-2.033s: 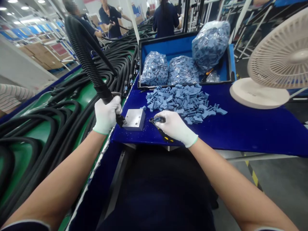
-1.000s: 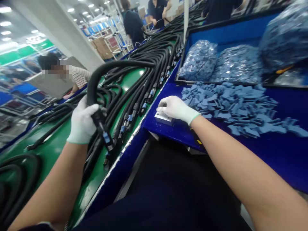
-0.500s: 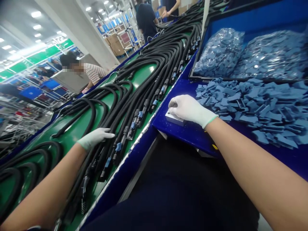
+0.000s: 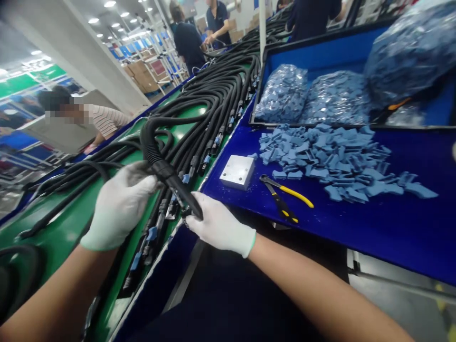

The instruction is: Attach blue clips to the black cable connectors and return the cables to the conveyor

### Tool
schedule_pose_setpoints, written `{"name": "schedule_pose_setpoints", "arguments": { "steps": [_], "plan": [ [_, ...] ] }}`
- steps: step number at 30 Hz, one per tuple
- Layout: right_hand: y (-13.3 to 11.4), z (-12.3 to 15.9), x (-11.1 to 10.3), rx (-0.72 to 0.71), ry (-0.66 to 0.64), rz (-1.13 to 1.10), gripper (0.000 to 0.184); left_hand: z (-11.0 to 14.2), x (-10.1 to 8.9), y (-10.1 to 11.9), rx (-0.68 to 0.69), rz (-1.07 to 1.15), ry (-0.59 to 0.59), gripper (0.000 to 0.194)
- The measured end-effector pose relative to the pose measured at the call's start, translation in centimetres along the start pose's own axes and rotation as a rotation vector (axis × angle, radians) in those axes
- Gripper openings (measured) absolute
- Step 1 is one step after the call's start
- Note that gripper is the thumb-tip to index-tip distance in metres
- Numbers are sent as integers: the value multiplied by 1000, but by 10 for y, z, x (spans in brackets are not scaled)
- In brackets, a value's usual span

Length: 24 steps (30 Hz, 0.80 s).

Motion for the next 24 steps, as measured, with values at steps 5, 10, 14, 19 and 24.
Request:
{"name": "schedule_pose_setpoints", "arguments": {
  "steps": [5, 10, 14, 19, 24],
  "plan": [
    [-10, 38, -43, 243, -145, -495, 17, 35, 65, 49, 937, -522, -425, 32],
    [-30, 67, -83, 237, -288, -138, 32, 47, 104, 46, 995, -315, -624, 24],
    [-29, 84, -141, 253, 22, 880, 38, 33, 125, 18, 363, -188, -551, 22],
    [-4, 91, -163, 333, 68, 1307, 10, 27, 143, 11, -87, -106, -453, 43],
    [-10, 78, -161, 277, 204, 830, 11, 16, 151, 34, -100, -65, -433, 38]
  ]
}}
Point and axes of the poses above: each hand's wrist, its own z-axis away from the middle knuckle, its own x-axis out of the palm, y = z × x, the point moved 6 cm from there along -z, towards the middle knuckle, and after that the axes turned 9 degrees about -x, right-handed, at the moved point
